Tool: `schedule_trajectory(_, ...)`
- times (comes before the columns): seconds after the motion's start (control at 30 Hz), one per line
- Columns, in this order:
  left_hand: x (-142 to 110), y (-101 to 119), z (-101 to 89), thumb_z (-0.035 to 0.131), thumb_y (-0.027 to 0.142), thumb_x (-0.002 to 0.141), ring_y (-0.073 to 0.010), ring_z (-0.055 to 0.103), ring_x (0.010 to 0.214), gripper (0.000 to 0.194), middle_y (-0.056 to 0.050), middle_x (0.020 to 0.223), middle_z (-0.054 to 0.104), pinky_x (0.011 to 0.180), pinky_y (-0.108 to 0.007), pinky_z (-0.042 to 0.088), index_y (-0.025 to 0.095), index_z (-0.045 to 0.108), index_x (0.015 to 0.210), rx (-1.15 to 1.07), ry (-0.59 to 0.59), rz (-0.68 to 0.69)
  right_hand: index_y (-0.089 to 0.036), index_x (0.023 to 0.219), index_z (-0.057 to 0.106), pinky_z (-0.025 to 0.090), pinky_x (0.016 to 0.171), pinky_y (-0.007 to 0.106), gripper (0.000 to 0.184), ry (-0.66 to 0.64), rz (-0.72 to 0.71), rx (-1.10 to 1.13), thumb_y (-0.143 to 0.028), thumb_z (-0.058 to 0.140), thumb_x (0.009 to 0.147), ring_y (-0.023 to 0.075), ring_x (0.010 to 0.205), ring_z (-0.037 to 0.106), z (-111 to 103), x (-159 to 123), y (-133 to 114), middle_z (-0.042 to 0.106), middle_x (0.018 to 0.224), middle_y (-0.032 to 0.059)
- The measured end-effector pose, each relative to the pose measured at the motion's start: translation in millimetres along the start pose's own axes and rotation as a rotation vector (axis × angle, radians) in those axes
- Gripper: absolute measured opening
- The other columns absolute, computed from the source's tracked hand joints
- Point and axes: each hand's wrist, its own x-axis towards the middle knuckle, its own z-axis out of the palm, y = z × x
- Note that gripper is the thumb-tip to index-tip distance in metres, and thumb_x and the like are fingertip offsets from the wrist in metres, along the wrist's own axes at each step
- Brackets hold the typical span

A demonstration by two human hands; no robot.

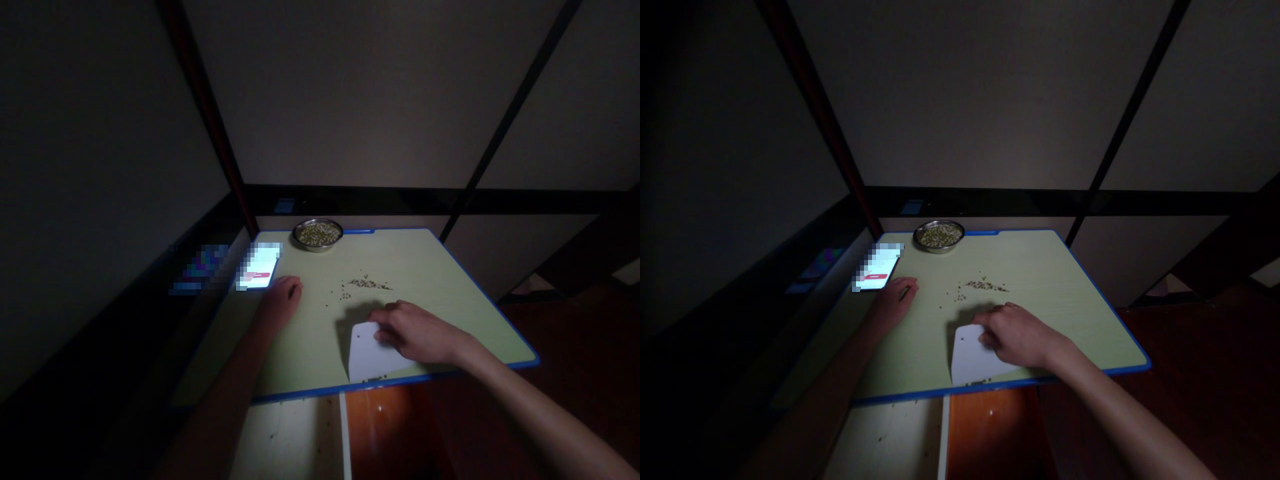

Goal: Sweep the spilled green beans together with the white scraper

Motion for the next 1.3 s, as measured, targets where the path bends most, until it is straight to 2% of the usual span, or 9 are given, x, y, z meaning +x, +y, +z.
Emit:
schedule_trajectory(0.13,-0.1,-1.0,0.9,0.044,0.030,0.087,-0.0202,0.060,0.098,0.019,-0.006,0.098,0.067,0.091,-0.036,0.047,0.022,0.061,0.085,0.004,-0.003,-0.007,-0.022,0.091,0.061,0.037,0.063,0.030,0.017,-0.029,0.011,0.030,-0.020,0.047,0.082,0.0166,0.068,0.055,1.5,1.7,6.5,0.065,0.075,0.0026)
schedule_trajectory(0.43,-0.9,-0.6,0.2,0.044,0.031,0.087,-0.0205,0.060,0.098,0.019,-0.006,0.099,0.067,0.092,-0.036,0.047,0.023,0.062,0.086,0.001,0.005,0.000,-0.022,0.096,0.060,0.039,0.063,0.028,0.019,-0.080,0.054,0.144,-0.019,0.047,0.083,0.0158,0.070,0.058,5.4,0.6,13.2,0.067,0.079,0.0024)
schedule_trajectory(0.87,-0.1,-1.8,0.8,0.045,0.030,0.086,-0.0205,0.061,0.096,0.019,-0.006,0.097,0.068,0.090,-0.035,0.047,0.022,0.062,0.087,-0.003,-0.004,-0.019,-0.022,0.093,0.059,0.038,0.064,0.028,0.015,-0.057,0.083,0.093,-0.021,0.048,0.083,0.0161,0.071,0.057,-1.2,-13.5,9.8,0.066,0.078,0.0028)
schedule_trajectory(0.97,-0.2,-2.2,1.1,0.045,0.031,0.087,-0.0207,0.060,0.097,0.020,-0.006,0.098,0.068,0.091,-0.036,0.046,0.022,0.062,0.087,0.003,-0.005,-0.010,-0.020,0.093,0.060,0.039,0.063,0.028,0.015,-0.009,0.157,0.130,-0.022,0.048,0.084,0.0157,0.069,0.057,-13.9,-18.7,18.0,0.066,0.078,0.0038)
schedule_trajectory(1.1,-0.2,-3.3,1.9,0.044,0.031,0.088,-0.0204,0.060,0.098,0.021,-0.007,0.099,0.067,0.092,-0.035,0.046,0.021,0.062,0.085,0.005,0.005,0.007,-0.017,0.103,0.061,0.042,0.065,0.029,0.024,0.122,0.334,0.151,-0.027,0.049,0.085,0.0185,0.075,0.060,-27.6,-26.0,40.3,0.068,0.087,0.0085)
schedule_trajectory(1.3,-0.2,-3.2,2.6,0.044,0.029,0.087,-0.0202,0.061,0.097,0.020,-0.006,0.098,0.068,0.091,-0.035,0.046,0.022,0.062,0.085,-0.016,0.011,0.009,-0.016,0.110,0.061,0.045,0.071,0.031,0.031,0.228,0.543,0.171,-0.026,0.050,0.082,0.0225,0.085,0.064,-13.8,-43.0,81.4,0.069,0.096,0.0117)
